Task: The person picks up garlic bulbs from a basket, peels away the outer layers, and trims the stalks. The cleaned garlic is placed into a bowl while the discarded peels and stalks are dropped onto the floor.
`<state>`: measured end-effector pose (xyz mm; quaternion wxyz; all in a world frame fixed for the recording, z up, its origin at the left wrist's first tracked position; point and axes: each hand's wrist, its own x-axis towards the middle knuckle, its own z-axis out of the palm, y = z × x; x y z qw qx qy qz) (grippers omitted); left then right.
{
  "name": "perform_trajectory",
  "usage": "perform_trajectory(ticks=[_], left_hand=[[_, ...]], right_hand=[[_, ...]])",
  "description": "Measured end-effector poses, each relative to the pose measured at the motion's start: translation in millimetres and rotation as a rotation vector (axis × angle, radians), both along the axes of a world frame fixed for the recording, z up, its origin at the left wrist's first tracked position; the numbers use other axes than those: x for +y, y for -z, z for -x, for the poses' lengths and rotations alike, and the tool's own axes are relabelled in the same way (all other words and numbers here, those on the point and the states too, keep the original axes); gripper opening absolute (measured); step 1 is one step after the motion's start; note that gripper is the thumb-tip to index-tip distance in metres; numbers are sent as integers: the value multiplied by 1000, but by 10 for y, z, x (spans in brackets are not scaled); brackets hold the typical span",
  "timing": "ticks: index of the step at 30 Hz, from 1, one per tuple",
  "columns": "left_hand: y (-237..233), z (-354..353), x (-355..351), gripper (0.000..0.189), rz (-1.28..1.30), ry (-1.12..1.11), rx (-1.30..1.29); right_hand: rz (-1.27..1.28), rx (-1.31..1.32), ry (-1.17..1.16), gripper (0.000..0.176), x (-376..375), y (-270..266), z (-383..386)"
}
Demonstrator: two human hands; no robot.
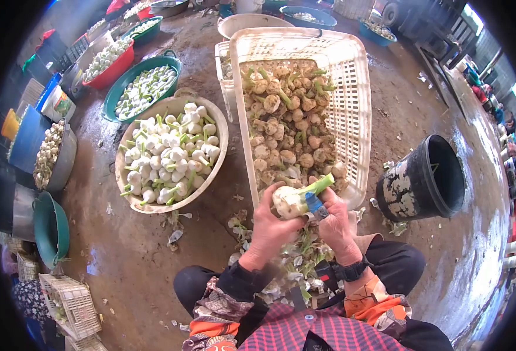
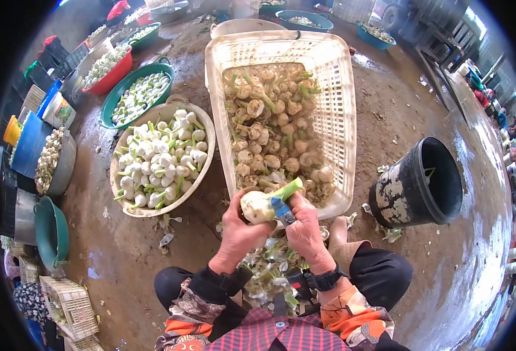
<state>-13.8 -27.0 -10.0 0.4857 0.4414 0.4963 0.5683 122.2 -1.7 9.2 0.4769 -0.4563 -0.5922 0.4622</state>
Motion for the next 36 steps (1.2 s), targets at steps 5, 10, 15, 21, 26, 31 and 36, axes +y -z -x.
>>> perform_trajectory(ticks=[5,10,15,21,26,31,36], left_hand=[[-84,180,28,49,387,367,-619],[-2,146,63,60,348,623,-1177],[96,53,29,61,346,274,-783],[50,44,-2,46,353,368,-1004],[148,73,18,55,294,403,-1036],[-56,99,-102,57,257,463,-1098],[126,94,-77,47,377,384,-1013]], right_hand=[[7,-169,32,30,-51,-93,-109],[394,848,72,17,-43,-114,34],[96,153,24,18,-24,-56,-180],[472,671,-154,23,-33,0,-242],[529,892,62,25,66,152,-248],[614,867,391,25,508,915,-683],[482,-466,-107,33,123,678,-700]])
